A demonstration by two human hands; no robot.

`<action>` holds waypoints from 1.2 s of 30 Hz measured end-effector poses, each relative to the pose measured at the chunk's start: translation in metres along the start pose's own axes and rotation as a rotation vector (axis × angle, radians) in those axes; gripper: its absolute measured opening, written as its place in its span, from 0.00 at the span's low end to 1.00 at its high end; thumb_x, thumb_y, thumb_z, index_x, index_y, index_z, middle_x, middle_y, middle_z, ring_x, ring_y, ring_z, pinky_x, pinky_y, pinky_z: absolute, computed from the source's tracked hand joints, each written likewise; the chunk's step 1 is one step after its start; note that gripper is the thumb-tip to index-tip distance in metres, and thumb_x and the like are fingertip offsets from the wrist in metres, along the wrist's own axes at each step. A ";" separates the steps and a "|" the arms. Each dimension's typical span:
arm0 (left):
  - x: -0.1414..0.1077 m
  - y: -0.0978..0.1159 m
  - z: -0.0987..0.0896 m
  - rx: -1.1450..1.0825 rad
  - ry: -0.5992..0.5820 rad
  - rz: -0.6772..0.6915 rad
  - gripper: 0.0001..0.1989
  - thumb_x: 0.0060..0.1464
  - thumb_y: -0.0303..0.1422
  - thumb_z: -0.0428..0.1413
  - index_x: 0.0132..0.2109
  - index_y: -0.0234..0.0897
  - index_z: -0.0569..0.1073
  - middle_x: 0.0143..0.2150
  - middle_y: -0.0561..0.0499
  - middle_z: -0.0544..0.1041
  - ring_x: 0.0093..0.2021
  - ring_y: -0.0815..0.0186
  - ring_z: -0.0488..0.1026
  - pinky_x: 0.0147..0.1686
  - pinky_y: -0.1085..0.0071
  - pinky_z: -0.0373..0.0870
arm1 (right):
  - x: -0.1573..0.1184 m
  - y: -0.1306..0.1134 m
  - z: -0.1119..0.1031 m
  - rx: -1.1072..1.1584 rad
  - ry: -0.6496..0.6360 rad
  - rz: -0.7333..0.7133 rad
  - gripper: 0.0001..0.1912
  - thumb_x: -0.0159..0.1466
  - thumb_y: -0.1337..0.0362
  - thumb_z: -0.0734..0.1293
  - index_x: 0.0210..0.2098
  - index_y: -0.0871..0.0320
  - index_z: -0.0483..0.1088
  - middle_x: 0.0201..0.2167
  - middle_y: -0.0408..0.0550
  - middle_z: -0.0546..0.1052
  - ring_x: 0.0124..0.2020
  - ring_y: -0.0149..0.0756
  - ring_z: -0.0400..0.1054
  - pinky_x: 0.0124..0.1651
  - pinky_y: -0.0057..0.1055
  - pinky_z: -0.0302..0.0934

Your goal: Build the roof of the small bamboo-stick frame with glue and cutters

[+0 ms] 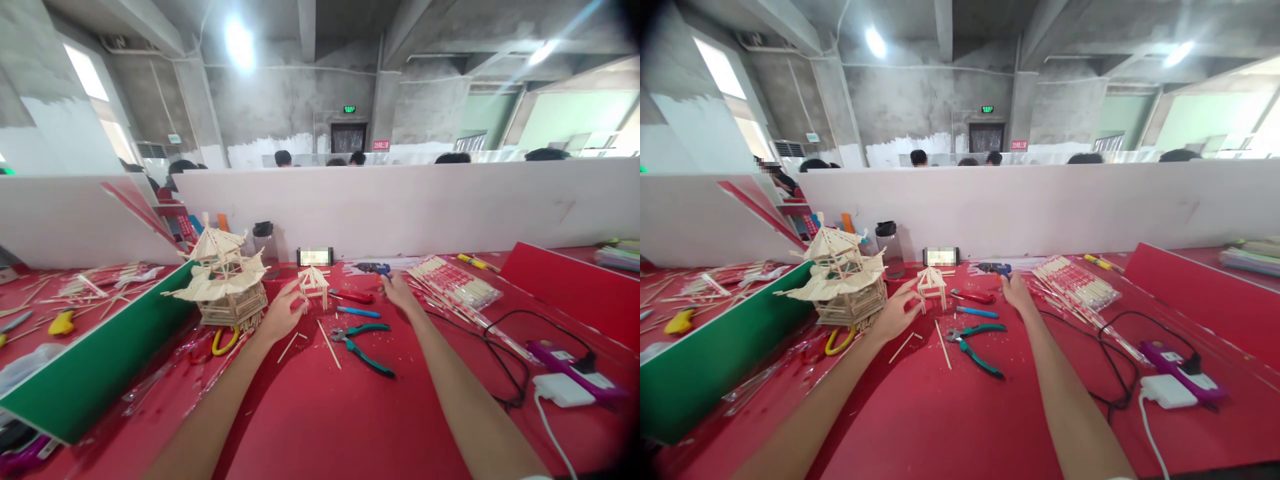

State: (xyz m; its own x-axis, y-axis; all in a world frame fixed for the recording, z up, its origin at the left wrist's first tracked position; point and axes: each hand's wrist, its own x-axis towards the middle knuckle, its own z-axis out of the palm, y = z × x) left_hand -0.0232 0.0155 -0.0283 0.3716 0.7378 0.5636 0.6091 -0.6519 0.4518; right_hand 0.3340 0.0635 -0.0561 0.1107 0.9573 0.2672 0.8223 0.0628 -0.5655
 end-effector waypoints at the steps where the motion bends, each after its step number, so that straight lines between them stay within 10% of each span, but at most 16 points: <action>1: 0.000 -0.001 0.001 0.000 0.004 0.003 0.06 0.60 0.33 0.54 0.38 0.40 0.76 0.64 0.43 0.68 0.66 0.53 0.63 0.66 0.50 0.59 | 0.000 -0.005 -0.001 0.127 0.033 -0.019 0.21 0.72 0.56 0.51 0.55 0.62 0.62 0.35 0.56 0.79 0.34 0.41 0.76 0.36 0.34 0.69; 4: 0.000 -0.002 0.002 -0.006 0.013 0.012 0.06 0.60 0.33 0.54 0.38 0.40 0.76 0.64 0.44 0.68 0.66 0.54 0.63 0.65 0.51 0.60 | -0.007 -0.027 -0.009 0.613 0.122 -0.146 0.23 0.65 0.48 0.63 0.51 0.60 0.64 0.33 0.49 0.77 0.31 0.38 0.73 0.35 0.33 0.68; 9: 0.001 -0.004 0.005 -0.013 0.033 0.042 0.06 0.60 0.32 0.54 0.38 0.39 0.76 0.64 0.42 0.68 0.65 0.54 0.64 0.65 0.53 0.61 | -0.034 -0.064 -0.020 0.620 -0.059 -0.239 0.22 0.65 0.44 0.62 0.36 0.59 0.70 0.22 0.42 0.70 0.25 0.34 0.65 0.32 0.31 0.63; 19: 0.000 -0.005 0.010 -0.018 0.056 0.065 0.05 0.59 0.30 0.54 0.40 0.40 0.75 0.60 0.42 0.71 0.65 0.54 0.64 0.65 0.54 0.61 | -0.062 -0.106 -0.007 0.137 0.068 -0.394 0.20 0.67 0.46 0.61 0.39 0.56 0.72 0.36 0.49 0.78 0.40 0.43 0.71 0.45 0.34 0.62; 36: 0.000 -0.002 0.009 -0.017 0.058 0.077 0.05 0.60 0.30 0.53 0.39 0.39 0.74 0.62 0.42 0.68 0.66 0.55 0.62 0.64 0.52 0.63 | -0.062 -0.104 0.003 -0.181 0.130 -0.524 0.19 0.70 0.48 0.58 0.38 0.56 0.69 0.37 0.52 0.75 0.39 0.41 0.69 0.39 0.31 0.58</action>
State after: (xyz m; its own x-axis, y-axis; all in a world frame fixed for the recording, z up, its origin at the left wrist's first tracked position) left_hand -0.0185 0.0188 -0.0352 0.3752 0.6741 0.6363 0.5682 -0.7096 0.4167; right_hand 0.2403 -0.0016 -0.0165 -0.2791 0.7682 0.5762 0.8672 0.4594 -0.1924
